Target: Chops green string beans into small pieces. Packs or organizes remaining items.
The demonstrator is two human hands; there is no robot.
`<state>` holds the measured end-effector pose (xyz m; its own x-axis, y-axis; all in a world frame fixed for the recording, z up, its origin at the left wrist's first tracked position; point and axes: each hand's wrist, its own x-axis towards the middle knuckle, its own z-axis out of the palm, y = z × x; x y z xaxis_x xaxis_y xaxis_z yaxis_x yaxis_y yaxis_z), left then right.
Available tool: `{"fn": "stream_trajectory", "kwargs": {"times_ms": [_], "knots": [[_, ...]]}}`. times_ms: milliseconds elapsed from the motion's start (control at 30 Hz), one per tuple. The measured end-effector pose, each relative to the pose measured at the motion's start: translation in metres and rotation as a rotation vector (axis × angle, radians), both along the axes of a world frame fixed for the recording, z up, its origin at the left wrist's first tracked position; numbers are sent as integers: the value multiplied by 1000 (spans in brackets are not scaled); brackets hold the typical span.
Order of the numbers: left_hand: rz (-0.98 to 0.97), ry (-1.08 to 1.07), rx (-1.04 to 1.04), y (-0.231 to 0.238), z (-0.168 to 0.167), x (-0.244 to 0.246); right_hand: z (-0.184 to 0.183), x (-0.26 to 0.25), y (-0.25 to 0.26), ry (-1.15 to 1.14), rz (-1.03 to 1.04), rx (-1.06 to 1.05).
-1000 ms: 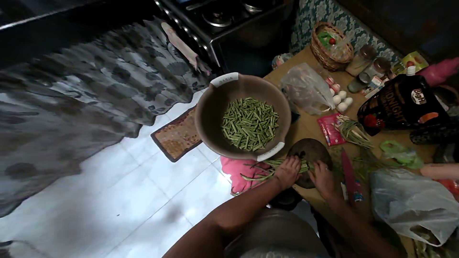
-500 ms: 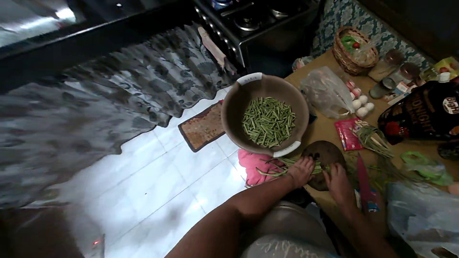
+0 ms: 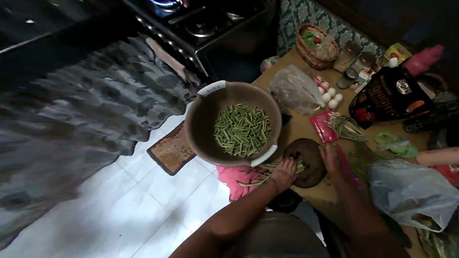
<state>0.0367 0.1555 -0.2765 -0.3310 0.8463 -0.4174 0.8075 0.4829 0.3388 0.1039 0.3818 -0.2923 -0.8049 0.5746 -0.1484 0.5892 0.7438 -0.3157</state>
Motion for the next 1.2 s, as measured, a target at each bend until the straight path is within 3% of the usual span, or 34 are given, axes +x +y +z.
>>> {"fn": "stream_trajectory", "kwargs": {"times_ms": [200, 400, 500, 600, 733, 833, 900, 1033, 1200], "knots": [[-2, -11, 30, -3, -3, -2, 26, -11, -1, -66, -40, -43], [2, -40, 45, -4, -1, -4, 21, -15, 3, -31, -134, -143], [-4, -23, 84, -7, -6, -2, 25, -30, -4, 172, -305, -250], [33, -59, 144, -9, -6, -2, 62, -74, -36, 416, -433, -498], [15, -22, 169, -9, -10, -1, 113, -131, -102, 504, -229, -731], [15, -12, 175, -8, -11, 0, 146, -152, -139, 316, 83, -814], [11, -21, 175, -7, -10, 0, 150, -155, -145, 275, 185, -801], [9, 6, 164, -7, -10, 0, 134, -120, -113, 337, 170, -615], [-3, 1, 130, -3, -9, -2, 91, 18, -23, 43, -67, -221]]}}
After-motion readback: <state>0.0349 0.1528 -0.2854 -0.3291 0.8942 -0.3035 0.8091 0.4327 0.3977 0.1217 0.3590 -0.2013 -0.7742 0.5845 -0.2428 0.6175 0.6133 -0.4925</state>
